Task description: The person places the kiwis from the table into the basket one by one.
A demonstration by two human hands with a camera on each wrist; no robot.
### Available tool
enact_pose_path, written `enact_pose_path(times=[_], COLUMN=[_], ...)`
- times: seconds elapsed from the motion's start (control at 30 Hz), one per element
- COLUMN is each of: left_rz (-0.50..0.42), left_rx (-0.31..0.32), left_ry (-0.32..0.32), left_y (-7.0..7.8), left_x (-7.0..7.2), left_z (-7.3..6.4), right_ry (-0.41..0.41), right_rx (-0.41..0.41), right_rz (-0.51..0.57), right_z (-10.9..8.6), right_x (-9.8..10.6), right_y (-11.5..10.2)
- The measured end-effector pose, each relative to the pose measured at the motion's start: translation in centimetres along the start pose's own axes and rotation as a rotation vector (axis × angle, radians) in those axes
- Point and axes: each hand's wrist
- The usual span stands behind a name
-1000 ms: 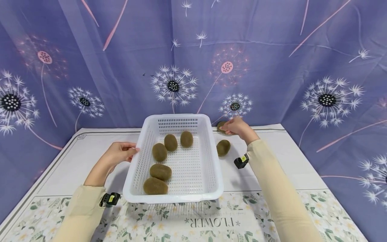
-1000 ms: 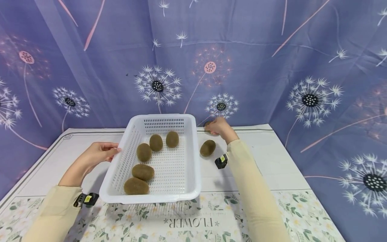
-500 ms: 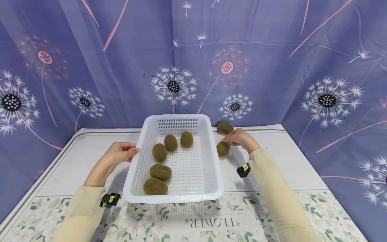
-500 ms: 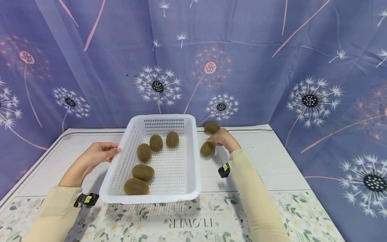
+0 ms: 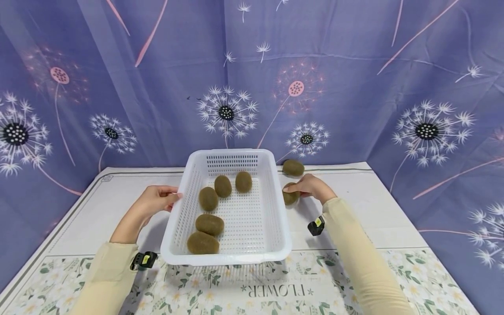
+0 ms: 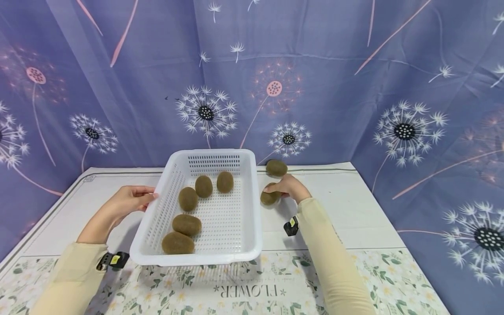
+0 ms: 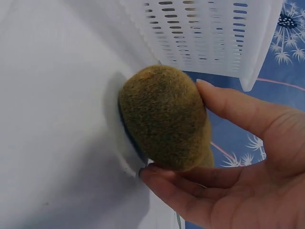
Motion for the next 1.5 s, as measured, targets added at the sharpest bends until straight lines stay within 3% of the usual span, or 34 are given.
enact_pose_path(times=[0.4, 0.77, 1.5], left_rz=[-0.001, 0.001, 0.006], left_rx=[-0.003, -0.008, -0.008], left_ry=[0.002, 0.004, 0.002], left_y=[0.0, 0.1, 0.0], left_x=[0.0, 0.0, -0.1], left_z=[-0.1, 0.0, 0.0], right_ry=[-0.023, -0.028, 0.071], right_rx=[-0.051, -0.013, 0.019], right_rz=[0.074, 0.152, 0.218], right_z=[-0.1, -0.7, -2.3], right_x=[-0.1, 0.3, 4.3], right_y=[0.0, -0.4, -3.3])
Point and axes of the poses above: each hand's wrist, its own z-axis towards the middle knuckle, its own x-axis out of the back of the hand, y = z × x, and after that the axes turned 3 degrees about -z, right-handed
